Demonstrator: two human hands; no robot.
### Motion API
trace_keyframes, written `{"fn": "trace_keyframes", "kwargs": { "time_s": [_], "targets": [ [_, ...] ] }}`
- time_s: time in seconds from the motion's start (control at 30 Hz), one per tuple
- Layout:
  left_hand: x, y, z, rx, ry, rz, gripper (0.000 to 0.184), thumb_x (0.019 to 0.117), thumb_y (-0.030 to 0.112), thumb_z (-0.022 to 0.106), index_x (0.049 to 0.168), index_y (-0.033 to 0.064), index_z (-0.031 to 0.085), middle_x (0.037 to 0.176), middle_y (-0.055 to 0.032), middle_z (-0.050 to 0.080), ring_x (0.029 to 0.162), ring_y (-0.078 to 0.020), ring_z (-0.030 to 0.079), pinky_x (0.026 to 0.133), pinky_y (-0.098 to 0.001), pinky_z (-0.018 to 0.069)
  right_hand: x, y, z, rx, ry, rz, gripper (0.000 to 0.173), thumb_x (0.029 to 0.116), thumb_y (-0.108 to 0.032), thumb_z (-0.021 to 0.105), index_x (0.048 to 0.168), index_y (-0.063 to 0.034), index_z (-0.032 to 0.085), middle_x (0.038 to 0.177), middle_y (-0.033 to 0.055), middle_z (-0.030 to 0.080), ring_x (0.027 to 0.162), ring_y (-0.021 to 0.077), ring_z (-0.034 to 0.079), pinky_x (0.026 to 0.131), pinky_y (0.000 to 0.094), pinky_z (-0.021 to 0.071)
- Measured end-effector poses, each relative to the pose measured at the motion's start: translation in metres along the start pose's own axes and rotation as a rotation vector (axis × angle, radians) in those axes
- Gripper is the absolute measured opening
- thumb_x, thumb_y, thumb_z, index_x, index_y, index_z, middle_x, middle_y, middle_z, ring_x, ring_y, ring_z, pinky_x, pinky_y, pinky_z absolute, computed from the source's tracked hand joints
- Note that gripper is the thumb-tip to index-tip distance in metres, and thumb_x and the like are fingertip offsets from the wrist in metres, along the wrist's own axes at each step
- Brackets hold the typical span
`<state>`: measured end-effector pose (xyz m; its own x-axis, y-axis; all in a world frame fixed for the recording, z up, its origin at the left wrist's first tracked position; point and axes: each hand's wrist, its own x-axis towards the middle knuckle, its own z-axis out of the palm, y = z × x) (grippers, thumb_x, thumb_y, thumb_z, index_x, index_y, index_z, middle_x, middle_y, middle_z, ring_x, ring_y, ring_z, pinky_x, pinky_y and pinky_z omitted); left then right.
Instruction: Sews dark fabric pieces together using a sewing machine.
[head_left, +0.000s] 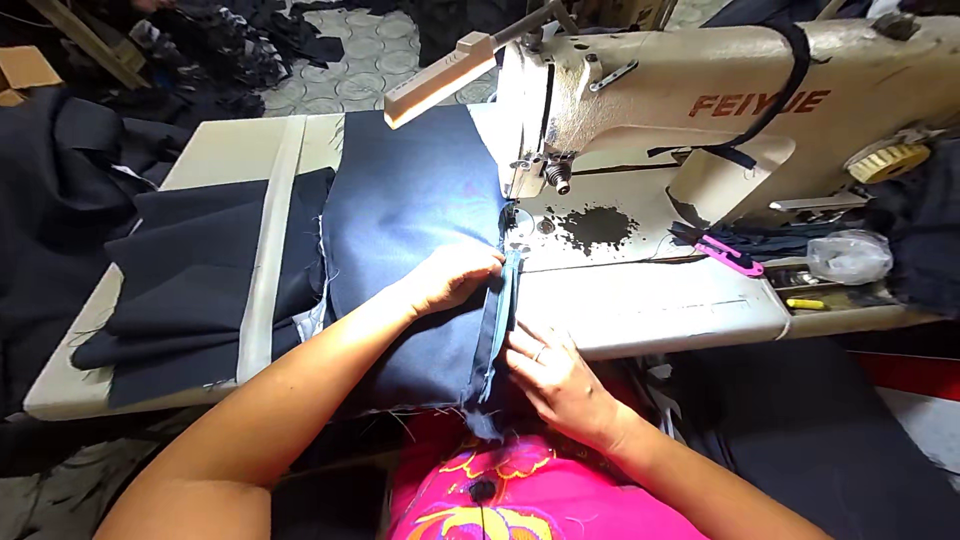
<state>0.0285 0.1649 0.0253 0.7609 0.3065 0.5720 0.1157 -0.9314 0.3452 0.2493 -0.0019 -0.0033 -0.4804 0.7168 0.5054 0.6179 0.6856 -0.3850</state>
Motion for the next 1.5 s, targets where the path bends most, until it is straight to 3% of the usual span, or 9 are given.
{"fn": "trace_keyframes", "kwargs": {
  "time_s": [0.13,0.27,0.43,0.57,0.6,0.7,0.77,0.97,1.5],
  "targets": [
    [0.004,0.001,-0.006,0.078,-0.095,0.043,0.025,0.0982,0.002,0.050,0.101,-0.0016,0.074,0.115,-0.0187,0.073,0.112,-0.0310,0.070,0.098,-0.0449,0.0540,0.001,0.007,-0.009,-0.031,0.016,-0.009,0.023,0.1012,-0.017,0.055,0.108,-0.0130,0.077,0.124,0.0078,0.074,0.126,0.0310,0.063,0.101,0.0556,0.0493],
    [0.011,0.002,-0.007,0.137,-0.171,0.063,0.026,0.0998,0.004,0.049,0.106,0.0011,0.074,0.113,-0.0163,0.073,0.111,-0.0307,0.069,0.098,-0.0458,0.0537,-0.003,0.014,-0.015,-0.005,0.005,0.003,0.024,0.0985,-0.015,0.056,0.110,-0.0140,0.078,0.125,0.0099,0.073,0.125,0.0333,0.063,0.100,0.0550,0.0494],
    [0.014,0.020,-0.001,0.257,-0.246,-0.069,0.034,0.0938,0.000,0.050,0.115,0.0071,0.075,0.124,-0.0122,0.071,0.121,-0.0341,0.063,0.102,-0.0511,0.0484,-0.004,0.018,-0.020,0.020,-0.026,0.035,0.026,0.0979,-0.015,0.056,0.110,-0.0147,0.079,0.124,0.0121,0.071,0.123,0.0331,0.063,0.103,0.0543,0.0487],
    [0.010,0.033,0.003,0.282,-0.217,-0.215,0.038,0.0914,0.003,0.051,0.119,0.0118,0.075,0.137,-0.0150,0.064,0.132,-0.0375,0.056,0.104,-0.0592,0.0432,0.010,0.024,-0.028,-0.010,0.007,0.051,0.026,0.1007,-0.014,0.052,0.110,-0.0048,0.074,0.098,0.0102,0.075,0.092,0.0271,0.072,0.085,0.0475,0.0550],
    [0.007,0.031,0.005,0.271,-0.199,-0.219,0.037,0.0933,0.004,0.050,0.120,0.0124,0.075,0.137,-0.0152,0.064,0.130,-0.0354,0.057,0.104,-0.0581,0.0439,0.017,0.029,-0.030,-0.048,0.021,0.049,0.027,0.1007,-0.014,0.051,0.111,-0.0037,0.074,0.096,0.0104,0.075,0.093,0.0275,0.072,0.087,0.0480,0.0555],
    [-0.002,0.025,0.009,0.246,-0.152,-0.240,0.038,0.0974,0.011,0.047,0.126,0.0145,0.073,0.138,-0.0138,0.064,0.131,-0.0324,0.058,0.107,-0.0594,0.0412,0.041,0.050,-0.031,-0.146,-0.007,0.001,0.036,0.1008,-0.018,0.052,0.130,-0.0063,0.069,0.128,0.0120,0.070,0.125,0.0315,0.062,0.108,0.0551,0.0446],
    [-0.003,0.021,0.010,0.260,-0.146,-0.265,0.042,0.0950,0.015,0.048,0.130,0.0135,0.070,0.140,-0.0123,0.064,0.133,-0.0348,0.056,0.106,-0.0616,0.0389,0.057,0.065,-0.029,-0.186,-0.075,-0.028,0.041,0.1018,-0.023,0.051,0.137,-0.0084,0.066,0.138,0.0117,0.065,0.136,0.0340,0.054,0.113,0.0587,0.0368],
    [0.003,0.011,0.011,0.345,-0.163,-0.366,0.048,0.0998,0.023,0.042,0.143,0.0106,0.061,0.149,-0.0091,0.057,0.140,-0.0348,0.048,0.111,-0.0588,0.0358,0.080,0.091,-0.029,-0.194,-0.207,-0.041,0.039,0.1038,-0.027,0.049,0.131,-0.0081,0.069,0.137,0.0094,0.066,0.135,0.0311,0.054,0.113,0.0577,0.0350],
    [0.022,-0.014,0.011,0.312,-0.194,-0.472,0.048,0.1018,0.024,0.044,0.146,0.0115,0.057,0.152,-0.0091,0.054,0.144,-0.0401,0.044,0.111,-0.0692,0.0303,0.107,0.118,-0.039,-0.194,-0.249,0.012,0.035,0.1035,-0.021,0.052,0.130,-0.0074,0.070,0.135,0.0097,0.068,0.136,0.0316,0.053,0.114,0.0553,0.0360]
  ]
}}
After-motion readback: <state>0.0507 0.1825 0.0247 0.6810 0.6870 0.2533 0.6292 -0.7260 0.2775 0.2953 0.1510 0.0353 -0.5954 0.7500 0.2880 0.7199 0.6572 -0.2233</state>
